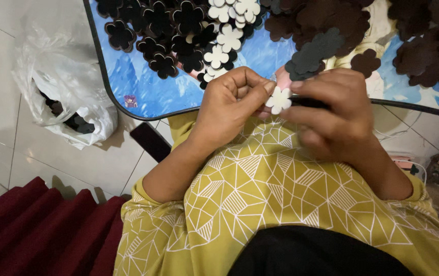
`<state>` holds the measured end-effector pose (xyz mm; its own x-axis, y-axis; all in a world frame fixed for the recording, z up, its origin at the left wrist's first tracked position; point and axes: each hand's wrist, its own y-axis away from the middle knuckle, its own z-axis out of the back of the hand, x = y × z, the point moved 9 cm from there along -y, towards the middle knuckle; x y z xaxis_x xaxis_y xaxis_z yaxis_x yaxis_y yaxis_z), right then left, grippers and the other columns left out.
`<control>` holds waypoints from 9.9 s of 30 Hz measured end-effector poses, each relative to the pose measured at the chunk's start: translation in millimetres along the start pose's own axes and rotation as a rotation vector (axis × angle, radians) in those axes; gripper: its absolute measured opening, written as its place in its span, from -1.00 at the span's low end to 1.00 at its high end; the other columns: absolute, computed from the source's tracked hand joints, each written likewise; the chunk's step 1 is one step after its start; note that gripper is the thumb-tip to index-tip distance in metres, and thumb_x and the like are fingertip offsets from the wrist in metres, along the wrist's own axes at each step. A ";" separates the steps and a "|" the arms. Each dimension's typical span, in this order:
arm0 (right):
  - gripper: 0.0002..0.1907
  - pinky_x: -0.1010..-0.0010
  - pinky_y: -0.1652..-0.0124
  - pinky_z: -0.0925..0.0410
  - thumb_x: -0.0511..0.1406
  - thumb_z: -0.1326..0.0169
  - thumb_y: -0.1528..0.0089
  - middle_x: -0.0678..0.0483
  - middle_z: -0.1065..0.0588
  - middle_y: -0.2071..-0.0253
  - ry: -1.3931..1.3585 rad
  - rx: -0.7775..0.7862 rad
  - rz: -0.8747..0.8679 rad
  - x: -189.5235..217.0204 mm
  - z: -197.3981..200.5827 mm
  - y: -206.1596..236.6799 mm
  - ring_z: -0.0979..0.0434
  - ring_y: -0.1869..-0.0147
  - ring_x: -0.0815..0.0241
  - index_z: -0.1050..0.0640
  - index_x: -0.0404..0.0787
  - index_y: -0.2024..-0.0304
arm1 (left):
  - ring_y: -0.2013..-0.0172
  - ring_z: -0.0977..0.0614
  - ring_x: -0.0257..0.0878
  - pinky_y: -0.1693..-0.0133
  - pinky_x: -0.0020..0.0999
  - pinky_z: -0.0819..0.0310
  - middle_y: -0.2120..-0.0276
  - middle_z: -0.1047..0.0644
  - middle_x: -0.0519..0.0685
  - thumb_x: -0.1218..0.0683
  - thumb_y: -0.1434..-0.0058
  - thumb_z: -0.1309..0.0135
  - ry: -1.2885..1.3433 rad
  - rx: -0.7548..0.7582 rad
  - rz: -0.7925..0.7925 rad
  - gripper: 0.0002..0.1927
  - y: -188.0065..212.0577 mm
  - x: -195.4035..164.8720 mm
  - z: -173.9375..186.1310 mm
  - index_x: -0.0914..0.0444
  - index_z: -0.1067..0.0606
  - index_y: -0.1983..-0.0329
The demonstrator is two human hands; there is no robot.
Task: The person sits and assembles flower-shaped foam cutouts, picking pieces one at a time from a tray and stacking and aligning matching petal layers by hand. Finished stacks are placed back onto the tray with the other completed flowers.
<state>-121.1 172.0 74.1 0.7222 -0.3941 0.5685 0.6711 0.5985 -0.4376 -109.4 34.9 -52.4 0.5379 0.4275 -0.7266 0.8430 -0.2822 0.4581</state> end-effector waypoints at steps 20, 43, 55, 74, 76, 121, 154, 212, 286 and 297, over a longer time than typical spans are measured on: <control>-0.50 0.46 0.15 -0.46 -0.63 -0.29 -0.18 -0.02 -0.56 0.10 -0.389 -0.307 -0.227 -49.7 9.9 55.1 -0.59 0.12 0.17 -0.44 -0.35 -0.12 | 0.34 -0.67 -0.38 0.26 -0.48 -0.63 0.31 -0.64 -0.03 0.09 -0.43 -0.13 -0.135 0.099 0.036 -0.80 -16.8 6.8 -29.9 0.37 -0.52 0.11; -0.49 0.62 0.16 -0.43 -0.56 -0.25 -0.37 -0.04 -0.51 0.05 -0.550 -0.655 -0.738 -116.2 35.6 139.2 -0.52 0.13 0.33 -0.40 -0.40 -0.34 | 0.00 -0.55 -0.06 0.01 -0.16 -0.47 0.02 -0.50 0.00 0.13 -0.26 -0.33 -1.340 -0.051 -0.894 -0.66 -17.9 -46.8 -91.6 0.28 -0.50 -0.04; -0.48 0.58 0.12 -0.46 -0.57 -0.25 -0.36 -0.03 -0.48 0.01 -0.599 -0.678 -0.745 -114.8 34.7 140.7 -0.53 0.11 0.31 -0.39 -0.44 -0.33 | 0.10 -0.60 -0.07 0.07 -0.24 -0.49 0.10 -0.55 0.00 0.18 -0.31 -0.26 -1.262 -0.085 -0.920 -0.81 -18.4 -52.2 -93.8 0.27 -0.52 0.07; -0.43 0.66 0.11 -0.41 -0.61 -0.19 -0.31 0.01 -0.58 0.20 -0.819 -0.276 -0.924 -76.5 -7.4 64.6 -0.57 0.16 0.39 -0.37 -0.39 -0.35 | 0.23 -0.61 -0.44 0.10 -0.41 -0.64 0.25 -0.59 -0.09 0.17 -0.49 0.01 0.160 0.106 0.011 -0.89 -27.4 22.3 -19.2 0.31 -0.41 0.16; -0.43 0.66 0.11 -0.41 -0.61 -0.19 -0.31 0.01 -0.58 0.22 -0.806 -0.262 -0.937 -76.7 -10.7 64.0 -0.57 0.17 0.40 -0.37 -0.39 -0.36 | 0.20 -0.61 -0.44 0.08 -0.41 -0.65 0.22 -0.59 -0.08 0.17 -0.51 0.02 0.159 0.121 -0.016 -0.89 -26.4 20.1 -18.9 0.32 -0.40 0.15; -0.38 0.66 0.09 -0.42 -0.56 -0.24 -0.30 0.03 -0.58 0.19 -0.675 -0.192 -0.933 -71.8 -33.0 52.0 -0.58 0.13 0.41 -0.33 -0.37 -0.37 | 0.24 -0.64 -0.43 0.17 -0.55 -0.58 0.24 -0.61 -0.01 0.28 -0.33 -0.22 0.047 0.046 -0.071 -0.83 -21.2 12.6 3.0 0.34 -0.44 0.15; -0.35 0.66 0.05 -0.43 -0.59 -0.23 -0.27 0.02 -0.57 0.20 -0.937 -0.251 -0.969 -84.0 -36.4 80.8 -0.58 0.12 0.40 -0.33 -0.37 -0.38 | 0.26 -0.62 -0.49 0.23 -0.62 -0.50 0.10 -0.65 -0.03 0.26 -0.32 -0.25 -0.094 -0.026 -0.074 -0.63 -13.1 4.8 -11.2 0.38 -0.44 -0.15; -0.31 0.58 0.12 -0.44 -0.49 -0.09 -0.28 -0.01 -0.58 0.21 -1.001 -0.396 -1.011 -78.0 -38.1 76.9 -0.53 0.23 0.35 -0.19 -0.36 -0.45 | 0.20 -0.65 -0.41 0.10 -0.54 -0.55 0.19 -0.65 -0.02 0.32 -0.39 -0.19 -0.020 -0.022 -0.205 -0.48 -2.8 4.4 -8.0 0.35 -0.36 -0.38; 0.07 0.34 -0.21 -0.49 -0.41 -0.37 -0.15 -0.03 -0.60 0.00 -1.029 -0.171 -0.651 -17.6 -69.7 10.6 -0.63 -0.12 0.19 -0.01 -0.28 -0.55 | 0.15 -0.78 -0.31 0.11 -0.46 -0.70 0.15 -0.71 -0.09 0.10 -0.30 -0.31 -0.838 -0.178 -0.544 -0.66 79.7 -86.4 64.4 0.13 -0.53 -0.12; -0.54 0.38 -0.21 -0.50 -0.50 -0.14 -0.47 -0.05 -0.56 -0.06 -0.806 -0.171 -0.633 -26.7 -60.4 22.1 -0.58 -0.18 0.23 -0.36 -0.35 -0.39 | 0.08 -0.59 -0.26 0.00 -0.33 -0.47 -0.01 -0.61 -0.14 0.10 -0.38 -0.34 -1.439 -0.686 -0.891 -0.66 113.3 -130.6 72.1 0.15 -0.53 -0.16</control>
<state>-115.5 153.6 7.2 -0.0547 0.0191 0.9983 0.9486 0.3133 0.0459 -84.7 -114.8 57.5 -0.1356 -0.8559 -0.4991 0.8947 0.1106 -0.4327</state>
